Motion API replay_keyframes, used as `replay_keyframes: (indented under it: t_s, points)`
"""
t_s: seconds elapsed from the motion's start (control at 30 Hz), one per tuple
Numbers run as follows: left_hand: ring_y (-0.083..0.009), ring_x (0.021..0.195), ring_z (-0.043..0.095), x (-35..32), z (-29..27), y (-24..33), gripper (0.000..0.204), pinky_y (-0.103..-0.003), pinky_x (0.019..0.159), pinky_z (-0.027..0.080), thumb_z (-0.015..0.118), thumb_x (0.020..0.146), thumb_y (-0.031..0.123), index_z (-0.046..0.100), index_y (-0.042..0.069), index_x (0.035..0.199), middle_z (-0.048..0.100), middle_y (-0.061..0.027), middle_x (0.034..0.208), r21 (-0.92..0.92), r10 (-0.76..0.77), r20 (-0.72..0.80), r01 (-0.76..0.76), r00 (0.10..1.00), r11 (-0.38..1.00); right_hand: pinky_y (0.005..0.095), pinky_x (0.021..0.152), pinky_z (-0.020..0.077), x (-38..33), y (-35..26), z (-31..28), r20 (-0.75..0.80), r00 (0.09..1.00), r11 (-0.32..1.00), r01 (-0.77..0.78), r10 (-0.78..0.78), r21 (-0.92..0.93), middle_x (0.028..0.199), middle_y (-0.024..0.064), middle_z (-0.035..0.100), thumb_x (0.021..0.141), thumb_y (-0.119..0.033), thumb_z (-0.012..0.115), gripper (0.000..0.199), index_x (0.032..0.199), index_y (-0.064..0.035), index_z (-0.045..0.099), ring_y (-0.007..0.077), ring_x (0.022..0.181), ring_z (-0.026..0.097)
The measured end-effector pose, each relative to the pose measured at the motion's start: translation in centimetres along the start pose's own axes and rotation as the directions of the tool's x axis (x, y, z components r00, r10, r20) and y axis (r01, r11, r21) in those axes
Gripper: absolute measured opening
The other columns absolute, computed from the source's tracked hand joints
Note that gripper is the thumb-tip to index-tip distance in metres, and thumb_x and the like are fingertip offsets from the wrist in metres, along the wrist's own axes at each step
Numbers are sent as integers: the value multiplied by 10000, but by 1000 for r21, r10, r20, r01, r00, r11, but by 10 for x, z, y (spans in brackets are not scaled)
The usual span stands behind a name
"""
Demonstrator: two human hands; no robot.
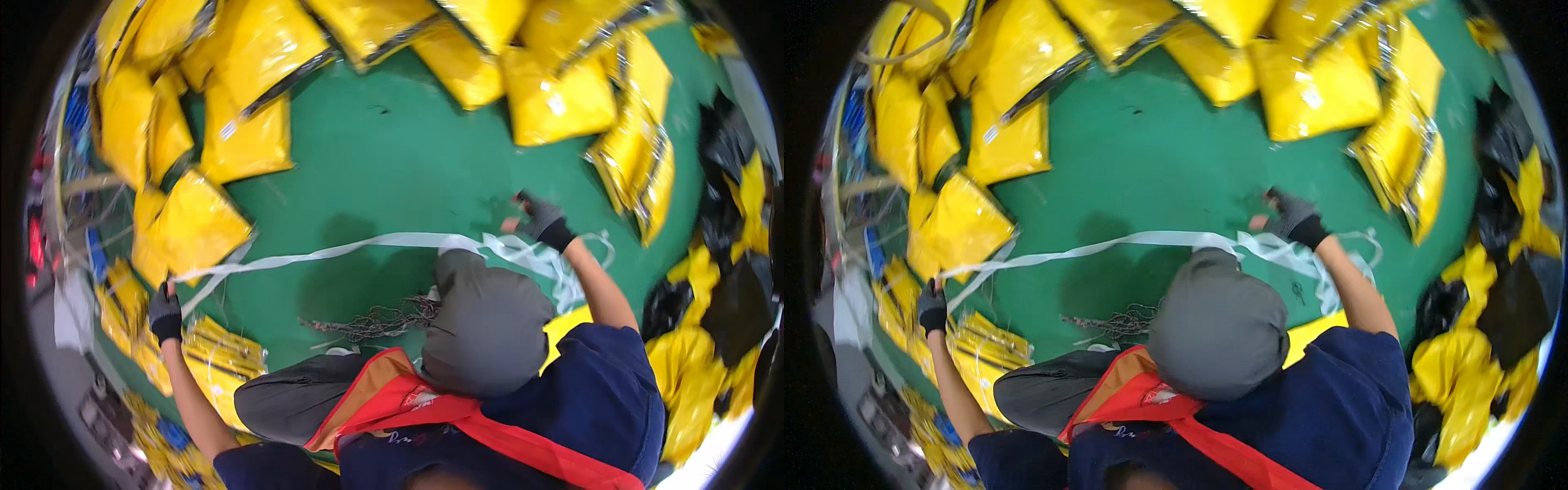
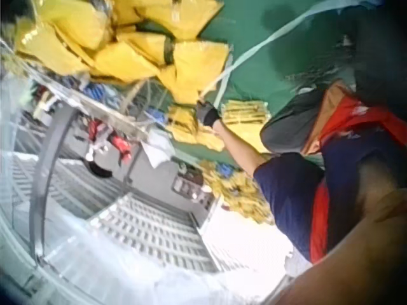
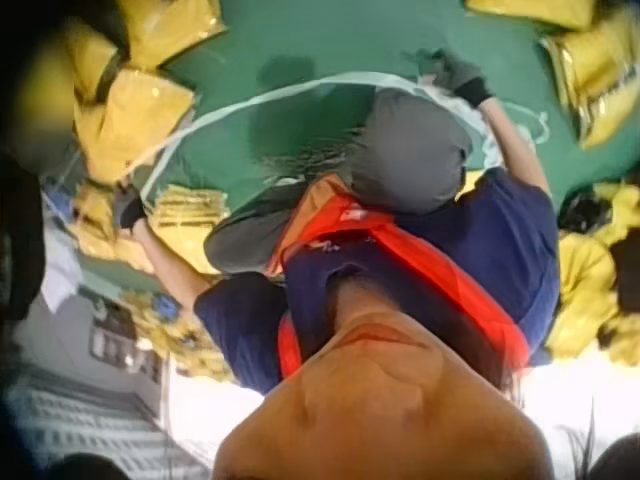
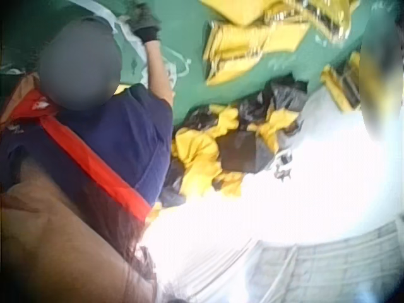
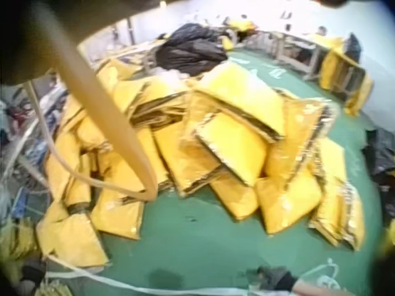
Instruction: The person gathers yellow plastic packages from a pile on the floor, stacks them into neat bundles, and secures each bundle with a white strap. The person then moves the completed bundles aside to make room for the next set.
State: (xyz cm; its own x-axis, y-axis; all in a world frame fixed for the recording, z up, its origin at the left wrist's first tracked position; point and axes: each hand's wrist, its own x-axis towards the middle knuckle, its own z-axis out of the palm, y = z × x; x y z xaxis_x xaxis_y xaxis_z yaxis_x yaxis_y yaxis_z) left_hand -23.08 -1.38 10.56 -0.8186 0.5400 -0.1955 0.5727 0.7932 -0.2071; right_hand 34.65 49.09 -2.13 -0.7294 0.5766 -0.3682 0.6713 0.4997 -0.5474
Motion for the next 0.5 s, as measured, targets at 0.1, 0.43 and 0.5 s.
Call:
replay_keyframes:
  t_s: [0.1, 0.43, 0.5]
  points:
    - [-406, 890, 564, -29, -33, -130, 537, -445, 727, 457, 316, 920, 479, 583, 44, 1086, 597, -229, 962, 12, -268, -210, 277, 940, 961, 384, 709, 469, 24, -40, 93, 203, 945, 950, 210, -258, 231, 870, 72, 620, 684, -483, 692, 519, 1056, -147, 558, 267, 796, 609]
    - [-356, 948, 574, -36, -160, -88, 464, -384, 791, 439, 429, 893, 432, 552, 55, 1135, 602, -206, 1027, 222, -597, 41, 575, 801, 787, 435, 669, 472, 48, 196, -1, -197, 978, 900, -147, 69, -411, 878, 129, 633, 805, -196, 526, 198, 979, -138, 599, 338, 781, 606]
    - [-347, 921, 577, -71, -90, -93, 434, -424, 800, 445, 409, 894, 432, 599, 83, 1070, 613, -169, 1004, 251, -170, -60, 180, 984, 951, 458, 635, 454, 62, 178, -47, -174, 966, 845, -251, 190, -473, 853, 144, 629, 827, -218, 498, 188, 967, -127, 585, 355, 750, 598]
